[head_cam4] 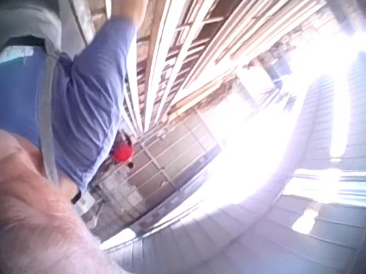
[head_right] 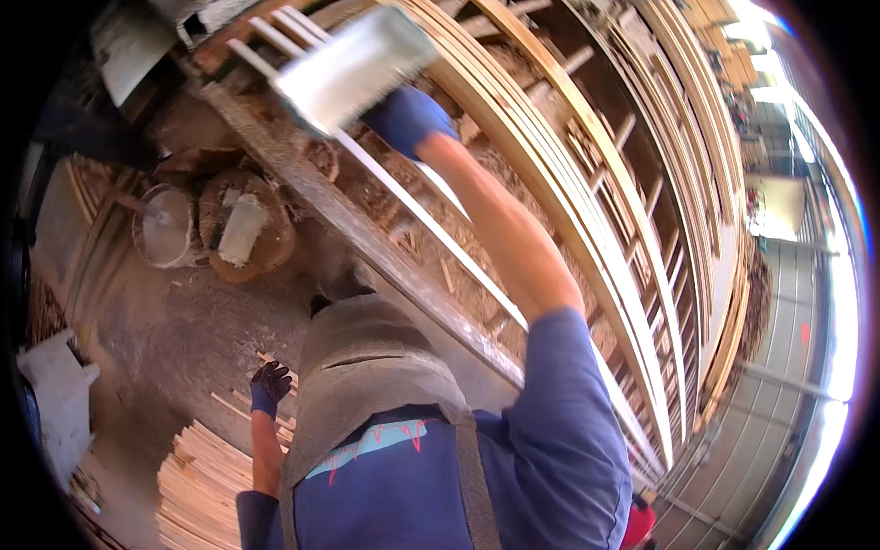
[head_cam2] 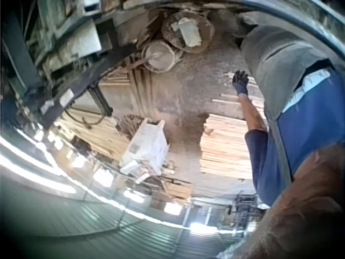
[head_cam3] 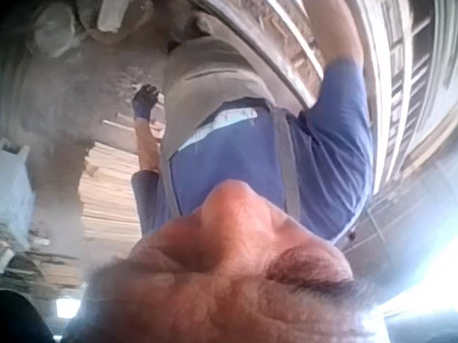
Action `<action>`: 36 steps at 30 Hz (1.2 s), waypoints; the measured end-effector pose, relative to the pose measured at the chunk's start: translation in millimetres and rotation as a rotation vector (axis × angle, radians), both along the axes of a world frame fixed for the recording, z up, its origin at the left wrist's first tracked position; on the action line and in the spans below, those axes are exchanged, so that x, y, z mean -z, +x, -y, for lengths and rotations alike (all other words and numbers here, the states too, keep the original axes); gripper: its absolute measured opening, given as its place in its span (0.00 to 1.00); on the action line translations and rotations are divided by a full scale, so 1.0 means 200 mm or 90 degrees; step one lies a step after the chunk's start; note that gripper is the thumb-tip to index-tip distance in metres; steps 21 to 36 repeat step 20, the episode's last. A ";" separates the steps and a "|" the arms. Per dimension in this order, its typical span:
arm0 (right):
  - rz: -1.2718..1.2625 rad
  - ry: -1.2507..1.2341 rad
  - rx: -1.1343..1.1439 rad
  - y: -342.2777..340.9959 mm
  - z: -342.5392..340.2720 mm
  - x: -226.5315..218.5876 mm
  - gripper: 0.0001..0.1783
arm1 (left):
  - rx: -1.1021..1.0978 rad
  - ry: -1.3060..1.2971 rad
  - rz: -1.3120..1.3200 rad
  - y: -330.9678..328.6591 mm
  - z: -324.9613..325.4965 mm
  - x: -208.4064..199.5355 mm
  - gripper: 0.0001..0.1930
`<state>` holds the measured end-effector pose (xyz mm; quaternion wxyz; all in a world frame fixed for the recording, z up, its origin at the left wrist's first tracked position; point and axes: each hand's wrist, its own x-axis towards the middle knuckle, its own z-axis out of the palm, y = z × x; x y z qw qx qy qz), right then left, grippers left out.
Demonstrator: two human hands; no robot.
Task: The person picks up long wooden planks from the floor and places them onto a drying rack. They then use a small scraper to remove debris from the rack's surface. The person repeats the process of picking up and placing planks multiple times.
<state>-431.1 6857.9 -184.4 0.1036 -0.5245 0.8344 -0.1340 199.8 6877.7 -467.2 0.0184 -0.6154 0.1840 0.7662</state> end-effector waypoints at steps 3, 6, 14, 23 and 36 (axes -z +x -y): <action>0.064 -0.001 0.058 0.12 0.09 -0.27 0.26 | -0.012 0.037 -0.036 0.03 -0.03 0.01 0.19; 0.040 0.130 0.095 0.22 -0.23 -0.36 0.23 | 0.011 0.103 0.008 0.11 -0.08 0.12 0.17; 0.058 0.258 0.286 0.43 -2.32 -0.20 0.11 | 0.124 0.110 0.026 0.11 0.10 0.24 0.12; 0.695 -0.212 0.695 0.52 -3.16 -0.13 0.23 | 0.133 0.065 -0.020 0.09 0.04 0.11 0.19; 0.695 -0.212 0.695 0.52 -3.16 -0.13 0.23 | 0.133 0.065 -0.020 0.09 0.04 0.11 0.19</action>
